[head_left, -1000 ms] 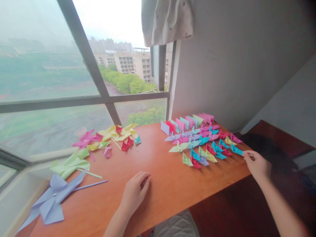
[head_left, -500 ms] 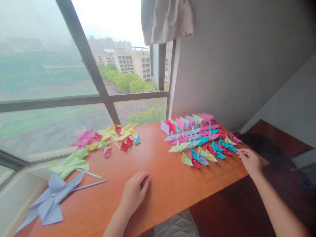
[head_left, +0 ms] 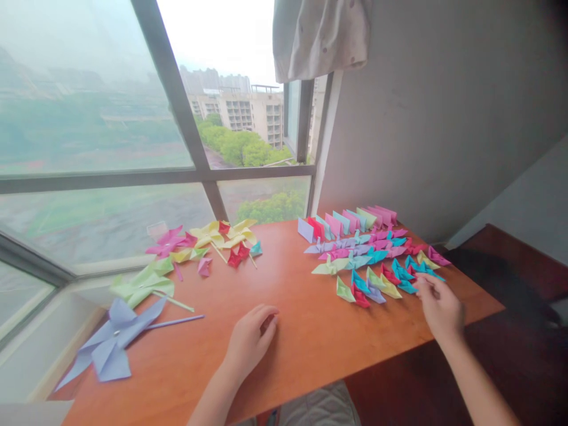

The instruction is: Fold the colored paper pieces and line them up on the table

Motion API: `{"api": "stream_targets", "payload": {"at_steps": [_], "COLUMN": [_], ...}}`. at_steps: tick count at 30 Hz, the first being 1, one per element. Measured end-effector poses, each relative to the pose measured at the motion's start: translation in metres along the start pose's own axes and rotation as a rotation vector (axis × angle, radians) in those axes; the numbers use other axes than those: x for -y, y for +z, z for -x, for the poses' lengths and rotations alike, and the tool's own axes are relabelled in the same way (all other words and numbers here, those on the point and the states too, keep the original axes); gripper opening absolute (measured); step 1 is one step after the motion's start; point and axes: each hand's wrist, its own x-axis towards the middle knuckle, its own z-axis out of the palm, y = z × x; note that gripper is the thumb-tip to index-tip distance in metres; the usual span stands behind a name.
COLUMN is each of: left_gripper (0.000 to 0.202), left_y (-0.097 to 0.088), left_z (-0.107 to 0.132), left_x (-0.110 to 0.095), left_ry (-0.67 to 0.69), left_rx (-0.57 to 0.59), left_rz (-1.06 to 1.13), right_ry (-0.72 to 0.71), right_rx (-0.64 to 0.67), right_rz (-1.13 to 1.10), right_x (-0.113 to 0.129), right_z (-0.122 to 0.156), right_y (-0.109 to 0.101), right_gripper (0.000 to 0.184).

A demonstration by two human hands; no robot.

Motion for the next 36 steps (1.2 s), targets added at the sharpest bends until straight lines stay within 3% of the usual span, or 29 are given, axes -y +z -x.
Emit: {"api": "stream_targets", "payload": {"at_steps": [2,5,7,10,14,18,24,36], "left_gripper": [0.018,0.021,0.023,0.025,0.032,0.037,0.038,0.041], "left_y": [0.000,-0.008,-0.022,-0.052,-0.091,-0.107,-0.106,-0.097], "left_z": [0.000,-0.002,-0.006,-0.016,-0.030,-0.041,-0.052,-0.057], "left_x": [0.001,0.008,0.018,0.044,0.088,0.114,0.113,0.109], "left_ry": [0.007,-0.013,-0.070,-0.163,-0.302,-0.327,-0.267,-0.299], "left_rx": [0.000,-0.076,-0.202,-0.359,-0.386,-0.328,-0.270,-0.220], "left_rz": [0.028,0.073,0.060,-0.076,-0.389,-0.609,-0.650,-0.647], "right_ry": [0.002,-0.111,-0.188,-0.219,-0.233,-0.226,-0.225,-0.326], "right_rx": [0.168,0.411,0.554,0.684,0.740,0.744,0.748,0.703], "right_rz": [-0.173,-0.302,-0.360,-0.397,-0.344,-0.339,-0.351,-0.335], "right_x": [0.039,0.095,0.122,0.144,0.147,0.145,0.144,0.142], "right_z": [0.031,0.078,0.105,0.132,0.146,0.146,0.146,0.148], "right_y": [0.019,0.047,0.064,0.084,0.096,0.095,0.095,0.098], "right_gripper": [0.041,0.032,0.029,0.028,0.027,0.027,0.027,0.025]}}
